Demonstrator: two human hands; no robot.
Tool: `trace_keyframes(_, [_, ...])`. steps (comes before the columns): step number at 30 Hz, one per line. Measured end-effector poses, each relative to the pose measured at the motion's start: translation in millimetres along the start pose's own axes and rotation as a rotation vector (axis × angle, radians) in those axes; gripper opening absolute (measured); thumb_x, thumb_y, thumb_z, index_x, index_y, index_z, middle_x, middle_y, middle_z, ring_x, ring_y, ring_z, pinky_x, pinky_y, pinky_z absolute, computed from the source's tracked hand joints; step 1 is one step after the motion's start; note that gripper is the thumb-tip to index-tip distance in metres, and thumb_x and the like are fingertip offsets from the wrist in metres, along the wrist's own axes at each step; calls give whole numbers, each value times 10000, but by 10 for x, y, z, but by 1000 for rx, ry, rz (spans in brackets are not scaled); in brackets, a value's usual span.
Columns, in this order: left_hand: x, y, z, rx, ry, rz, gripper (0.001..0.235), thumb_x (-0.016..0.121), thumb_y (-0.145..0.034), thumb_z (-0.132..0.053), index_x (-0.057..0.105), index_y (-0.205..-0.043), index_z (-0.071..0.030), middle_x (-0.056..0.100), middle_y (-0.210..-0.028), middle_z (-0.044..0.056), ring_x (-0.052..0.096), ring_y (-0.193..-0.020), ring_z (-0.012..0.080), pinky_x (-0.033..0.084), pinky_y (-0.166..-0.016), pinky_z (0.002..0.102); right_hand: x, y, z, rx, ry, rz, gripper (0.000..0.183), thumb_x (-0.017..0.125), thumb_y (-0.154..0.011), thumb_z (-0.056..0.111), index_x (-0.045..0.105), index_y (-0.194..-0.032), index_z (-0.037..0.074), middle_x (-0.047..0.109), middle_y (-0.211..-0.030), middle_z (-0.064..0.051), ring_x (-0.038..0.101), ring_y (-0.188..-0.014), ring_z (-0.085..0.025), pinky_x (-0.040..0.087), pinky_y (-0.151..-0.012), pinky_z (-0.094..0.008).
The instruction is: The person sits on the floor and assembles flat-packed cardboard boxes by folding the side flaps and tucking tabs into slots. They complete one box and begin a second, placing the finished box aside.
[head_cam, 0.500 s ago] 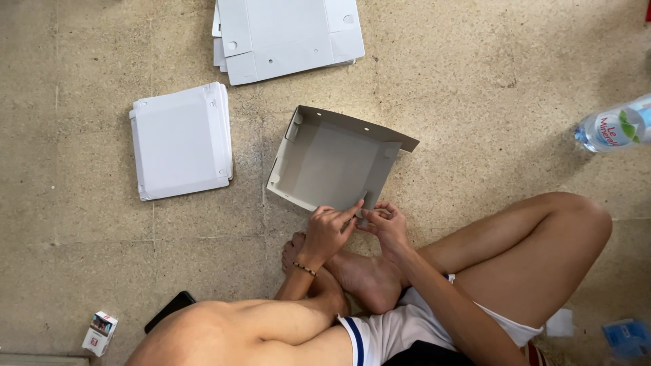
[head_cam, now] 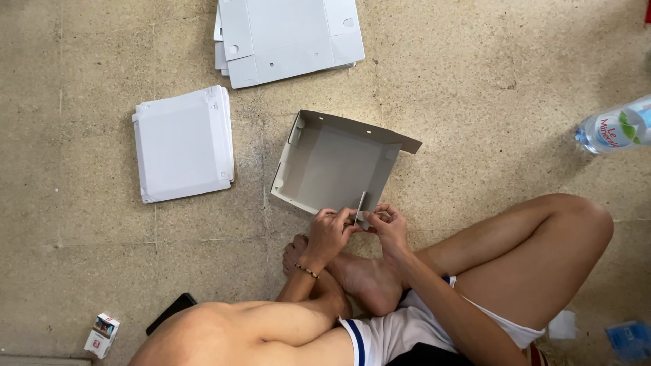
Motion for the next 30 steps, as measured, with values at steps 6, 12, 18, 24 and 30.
trace_keyframes(6, [5, -14, -84, 39, -20, 8, 266, 614, -817, -313, 565, -1017, -144, 664, -665, 50, 670, -694, 180, 459, -849, 364, -21, -16, -47, -40, 10, -11, 254, 739, -705, 54, 542, -861, 18, 579, -595, -45, 575, -549, -104, 533, -541, -258])
trace_keyframes(12, [-189, -75, -263, 57, -11, 4, 401, 607, -806, -430, 576, -1047, -110, 678, -733, 99, 673, -754, 220, 433, -869, 414, -56, 123, 36, 60, -83, -74, 223, 700, -754, 99, 545, -903, 41, 619, -716, -91, 642, -624, -187, 557, -588, -316])
trace_keyframes(18, [-24, -41, -92, 58, -72, -17, 281, 530, -886, -398, 591, -996, -146, 670, -707, 75, 676, -756, 212, 405, -897, 449, 93, 301, 265, 8, -14, 122, 328, 506, -802, 112, 478, -1101, -20, 654, -892, -256, 645, -864, -316, 472, -846, -501])
trace_keyframes(24, [-33, 21, 125, -6, -150, -23, 158, 537, -876, -259, 645, -937, -162, 686, -760, 53, 660, -854, 214, 287, -991, 531, -57, 143, 392, -127, 250, 120, 348, 472, -814, 54, 479, -1159, 17, 641, -934, -210, 634, -852, -303, 499, -758, -411])
trace_keyframes(30, [-536, 61, 247, -162, -346, -56, 121, 607, -796, -167, 697, -869, -201, 671, -839, 17, 570, -1006, 204, 175, -1036, 583, -534, -188, 586, -417, 581, -201, 591, 618, -728, 8, 341, -1249, 27, 485, -1127, -200, 575, -890, -308, 510, -707, -398])
Point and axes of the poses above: each hand's wrist, its own y-axis away from the middle knuckle, its own x-axis out of the palm, z = x × y, the point moved 6 cm from there along -y, towards the middle knuckle
